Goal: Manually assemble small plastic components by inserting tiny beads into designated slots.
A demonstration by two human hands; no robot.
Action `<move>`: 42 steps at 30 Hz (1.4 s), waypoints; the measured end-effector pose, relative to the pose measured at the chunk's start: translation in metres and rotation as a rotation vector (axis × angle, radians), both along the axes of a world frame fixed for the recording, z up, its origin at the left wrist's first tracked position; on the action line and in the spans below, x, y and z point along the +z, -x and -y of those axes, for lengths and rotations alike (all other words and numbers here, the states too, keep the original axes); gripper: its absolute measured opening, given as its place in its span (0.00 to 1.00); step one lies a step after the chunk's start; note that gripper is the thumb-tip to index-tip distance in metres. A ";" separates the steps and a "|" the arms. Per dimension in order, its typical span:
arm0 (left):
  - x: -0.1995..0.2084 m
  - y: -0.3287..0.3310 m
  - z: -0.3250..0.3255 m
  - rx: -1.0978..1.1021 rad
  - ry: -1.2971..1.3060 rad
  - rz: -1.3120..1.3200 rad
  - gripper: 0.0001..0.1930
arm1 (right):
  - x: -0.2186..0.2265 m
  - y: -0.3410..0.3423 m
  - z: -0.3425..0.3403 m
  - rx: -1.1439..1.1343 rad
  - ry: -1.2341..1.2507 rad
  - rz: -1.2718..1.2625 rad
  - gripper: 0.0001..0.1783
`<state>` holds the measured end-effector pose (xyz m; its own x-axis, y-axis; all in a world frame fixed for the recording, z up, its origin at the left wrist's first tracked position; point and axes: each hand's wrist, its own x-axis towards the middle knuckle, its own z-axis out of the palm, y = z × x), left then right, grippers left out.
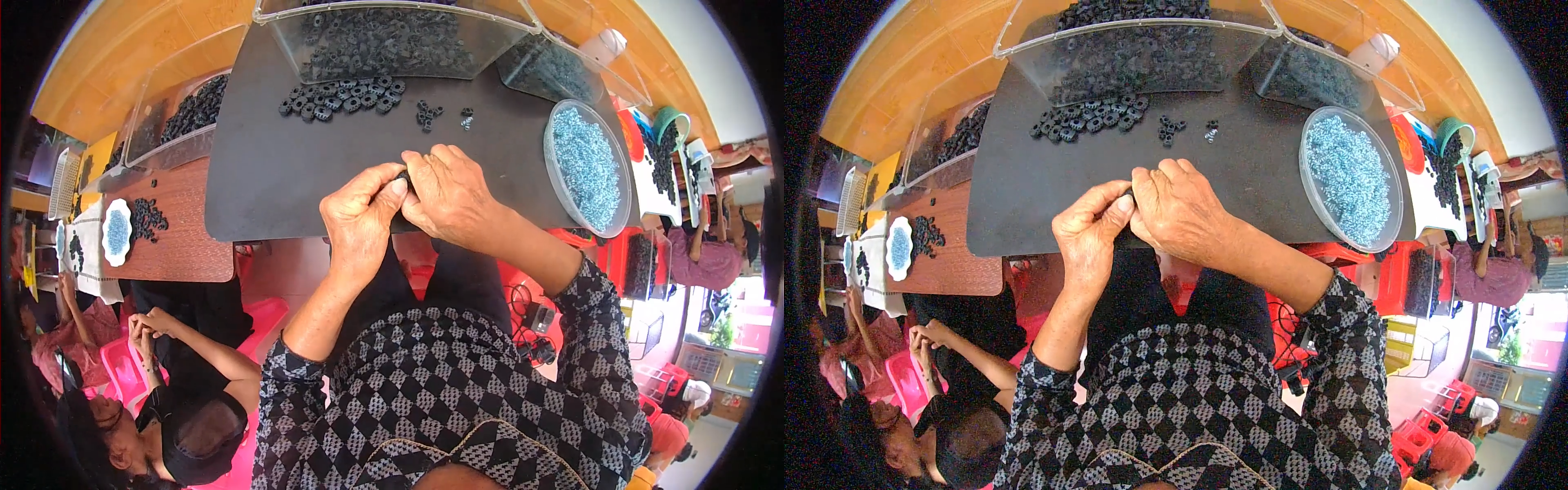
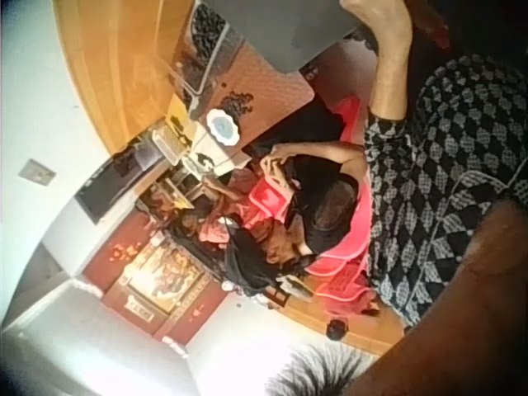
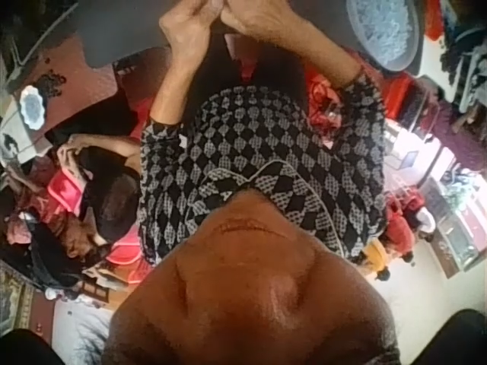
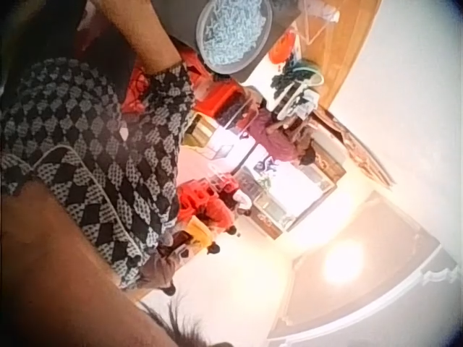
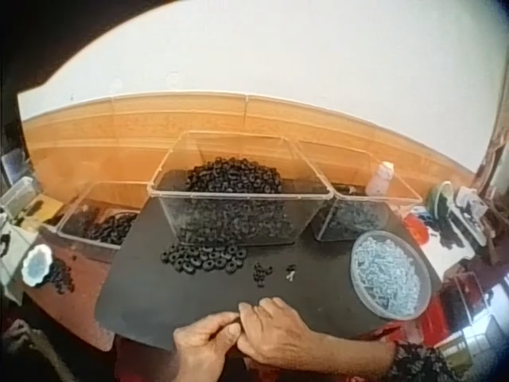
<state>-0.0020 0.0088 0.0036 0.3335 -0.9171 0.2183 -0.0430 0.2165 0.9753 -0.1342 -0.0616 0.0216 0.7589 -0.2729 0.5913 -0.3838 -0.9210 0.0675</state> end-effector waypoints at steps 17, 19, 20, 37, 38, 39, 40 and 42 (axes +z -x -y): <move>0.007 -0.119 0.048 0.404 0.014 1.130 0.21 | 0.136 0.062 0.137 -0.737 -0.130 0.280 0.10; 0.001 -0.131 0.057 0.393 0.033 1.159 0.22 | 0.138 0.063 0.155 -0.765 -0.036 0.133 0.09; -0.003 -0.134 0.062 0.397 0.034 1.162 0.22 | 0.138 0.063 0.158 -0.763 -0.035 0.138 0.09; 0.007 -0.102 0.049 0.179 0.110 1.034 0.22 | 0.092 0.069 0.080 -0.319 0.268 0.306 0.10; 0.009 -0.102 0.047 0.219 0.092 1.096 0.21 | 0.090 0.068 0.071 -0.285 0.232 0.305 0.10; 0.011 -0.099 0.045 0.213 0.092 1.095 0.21 | 0.084 0.068 0.064 -0.273 0.181 0.295 0.10; 0.012 -0.097 0.043 0.210 0.131 1.141 0.20 | 0.077 0.067 0.057 -0.261 0.132 0.285 0.10; 0.016 -0.090 0.045 0.188 0.228 1.226 0.18 | 0.063 0.066 0.048 -0.238 0.063 0.238 0.12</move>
<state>0.0885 -0.0357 0.0194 -0.0792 -0.7783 0.6228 -0.9397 0.2669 0.2140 -0.2007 -0.1097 0.0850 0.5169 -0.3833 0.7654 -0.5991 -0.8007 0.0036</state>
